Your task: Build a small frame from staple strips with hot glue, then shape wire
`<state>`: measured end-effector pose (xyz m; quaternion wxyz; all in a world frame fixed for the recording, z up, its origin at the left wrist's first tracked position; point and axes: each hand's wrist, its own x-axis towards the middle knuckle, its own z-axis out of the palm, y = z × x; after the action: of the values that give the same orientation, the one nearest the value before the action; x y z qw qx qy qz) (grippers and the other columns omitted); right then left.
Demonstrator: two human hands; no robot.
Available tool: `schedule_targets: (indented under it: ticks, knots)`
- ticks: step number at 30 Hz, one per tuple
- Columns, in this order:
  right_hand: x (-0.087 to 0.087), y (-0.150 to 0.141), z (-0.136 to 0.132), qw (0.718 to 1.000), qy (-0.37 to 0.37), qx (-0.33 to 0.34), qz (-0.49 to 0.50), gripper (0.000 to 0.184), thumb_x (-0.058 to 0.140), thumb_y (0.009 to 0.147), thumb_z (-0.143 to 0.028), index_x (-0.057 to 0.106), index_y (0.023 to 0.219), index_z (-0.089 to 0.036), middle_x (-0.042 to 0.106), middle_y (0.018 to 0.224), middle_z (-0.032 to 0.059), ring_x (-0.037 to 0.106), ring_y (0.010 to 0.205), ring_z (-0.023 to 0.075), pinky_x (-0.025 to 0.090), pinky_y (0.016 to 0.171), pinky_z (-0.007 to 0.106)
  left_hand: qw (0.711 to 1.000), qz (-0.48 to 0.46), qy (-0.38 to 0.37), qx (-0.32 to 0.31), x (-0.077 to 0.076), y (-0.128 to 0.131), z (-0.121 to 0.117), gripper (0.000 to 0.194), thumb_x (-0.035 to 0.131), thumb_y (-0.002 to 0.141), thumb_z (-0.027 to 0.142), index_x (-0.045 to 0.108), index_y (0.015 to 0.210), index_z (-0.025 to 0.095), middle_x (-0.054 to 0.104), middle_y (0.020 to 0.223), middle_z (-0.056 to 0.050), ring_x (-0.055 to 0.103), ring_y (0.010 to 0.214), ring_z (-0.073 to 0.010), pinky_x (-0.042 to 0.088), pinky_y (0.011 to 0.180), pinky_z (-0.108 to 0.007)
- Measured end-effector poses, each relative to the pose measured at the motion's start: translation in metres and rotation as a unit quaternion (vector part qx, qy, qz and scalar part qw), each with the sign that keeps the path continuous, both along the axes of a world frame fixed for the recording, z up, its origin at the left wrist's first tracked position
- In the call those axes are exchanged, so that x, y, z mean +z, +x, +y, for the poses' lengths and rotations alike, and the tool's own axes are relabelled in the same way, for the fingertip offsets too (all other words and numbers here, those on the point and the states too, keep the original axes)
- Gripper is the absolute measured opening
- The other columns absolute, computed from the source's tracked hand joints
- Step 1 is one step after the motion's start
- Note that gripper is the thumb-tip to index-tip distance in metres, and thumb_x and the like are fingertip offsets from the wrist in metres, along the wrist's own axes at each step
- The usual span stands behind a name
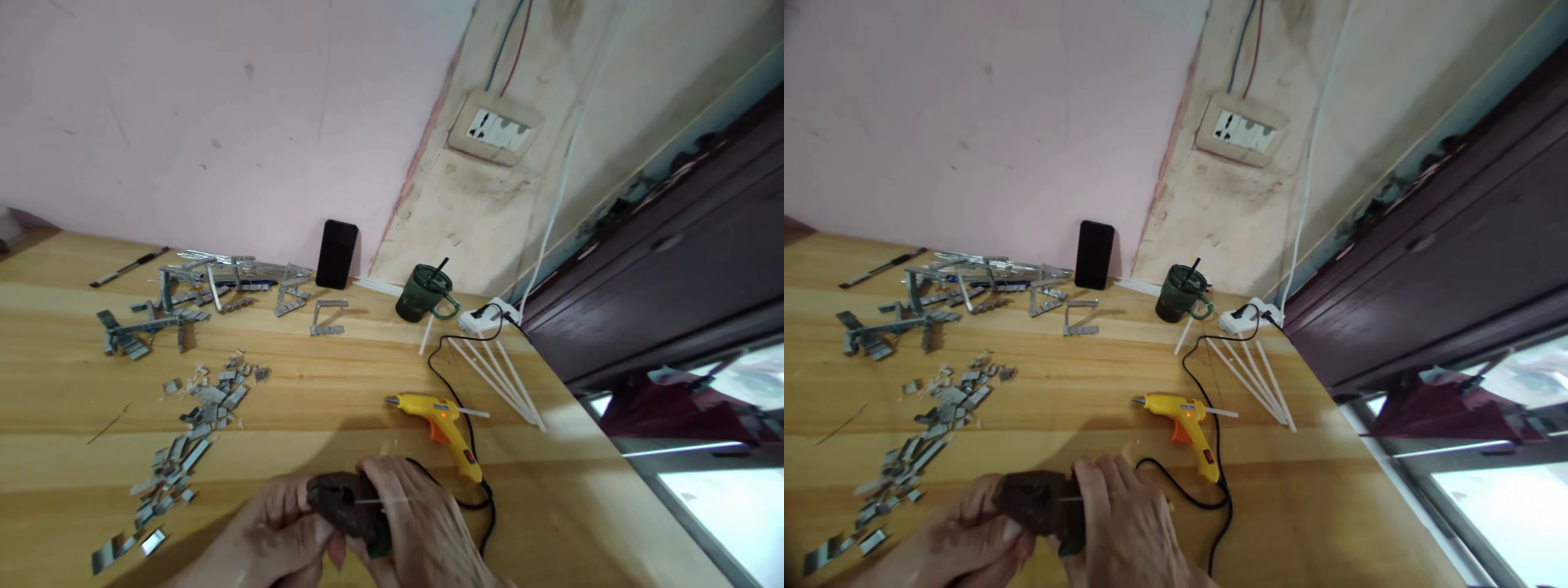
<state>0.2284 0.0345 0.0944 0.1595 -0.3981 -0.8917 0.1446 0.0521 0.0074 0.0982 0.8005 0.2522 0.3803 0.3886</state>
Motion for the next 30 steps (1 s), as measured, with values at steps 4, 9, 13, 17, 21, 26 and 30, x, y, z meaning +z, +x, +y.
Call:
schedule_targets:
  ticks: [4, 9, 13, 17, 21, 26, 30]
  knots:
    - [0.002, -0.006, -0.002, 0.960, -0.268, -0.039, 0.065, 0.034, 0.052, 0.076, -0.034, 0.051, 0.105, -0.016, 0.063, 0.080, 0.0060, 0.059, 0.068, 0.0193, 0.045, 0.061, 0.029, 0.970, 0.194, 0.145, 0.020, -0.007, -0.005, 0.004, 0.032, 0.059, 0.075, 0.050, 0.062, 0.064, 0.020, 0.048, 0.051, 0.005, 0.031, 0.039, -0.0062, 0.028, 0.040, -0.019]
    - [0.017, -0.013, 0.004, 0.819, -0.561, -0.083, 0.087, 0.022, 0.046, 0.079, -0.031, 0.053, 0.094, -0.016, 0.055, 0.069, -0.0013, 0.048, 0.058, 0.0095, 0.036, 0.053, 0.019, 0.855, 0.404, 0.320, -0.059, -0.002, -0.011, 0.008, 0.020, 0.052, 0.083, 0.028, 0.067, 0.069, 0.024, 0.065, 0.061, -0.003, 0.054, 0.054, -0.0160, 0.036, 0.055, -0.024]
    - [0.016, -0.011, 0.007, 0.790, -0.596, -0.079, 0.123, 0.020, 0.053, 0.075, -0.034, 0.051, 0.085, -0.016, 0.054, 0.067, -0.0025, 0.042, 0.055, 0.0070, 0.031, 0.051, 0.018, 0.862, 0.406, 0.303, -0.006, 0.003, -0.011, 0.009, 0.021, 0.053, 0.081, 0.028, 0.065, 0.064, 0.023, 0.059, 0.054, -0.002, 0.049, 0.047, -0.0143, 0.033, 0.048, -0.023]
    - [0.011, -0.005, 0.010, 0.763, -0.598, -0.077, 0.232, 0.039, 0.052, 0.072, -0.047, 0.051, 0.092, -0.014, 0.052, 0.057, -0.0033, 0.040, 0.048, 0.0072, 0.028, 0.049, 0.020, 0.894, 0.376, 0.230, 0.086, 0.005, -0.017, 0.018, 0.026, 0.053, 0.081, 0.037, 0.058, 0.062, 0.021, 0.043, 0.044, 0.005, 0.037, 0.041, -0.0107, 0.026, 0.041, -0.021]
    - [0.019, 0.000, 0.014, 0.736, -0.650, -0.054, 0.182, 0.038, 0.058, 0.071, -0.038, 0.056, 0.100, -0.012, 0.055, 0.066, -0.0016, 0.042, 0.055, 0.0075, 0.030, 0.051, 0.019, 0.943, 0.273, 0.129, 0.140, 0.003, -0.023, 0.032, 0.025, 0.057, 0.078, 0.044, 0.059, 0.071, 0.020, 0.044, 0.039, 0.007, 0.029, 0.036, -0.0076, 0.018, 0.038, -0.020]
    - [0.031, 0.000, 0.018, 0.780, -0.623, -0.047, 0.043, 0.030, 0.060, 0.074, -0.023, 0.063, 0.104, -0.020, 0.052, 0.074, -0.0039, 0.045, 0.061, 0.0066, 0.035, 0.058, 0.018, 0.985, 0.119, 0.031, 0.123, -0.002, -0.023, 0.039, 0.025, 0.071, 0.069, 0.035, 0.062, 0.060, 0.014, 0.054, 0.052, 0.003, 0.037, 0.044, -0.0061, 0.026, 0.043, -0.017]
    - [0.032, -0.004, 0.013, 0.829, -0.557, -0.035, -0.036, 0.031, 0.063, 0.072, -0.025, 0.065, 0.102, -0.028, 0.065, 0.088, -0.0023, 0.058, 0.080, 0.0143, 0.039, 0.068, 0.021, 0.986, 0.084, 0.013, 0.145, -0.010, -0.028, 0.042, 0.019, 0.076, 0.066, 0.028, 0.068, 0.062, 0.011, 0.061, 0.061, 0.000, 0.043, 0.050, -0.0063, 0.034, 0.051, -0.018]
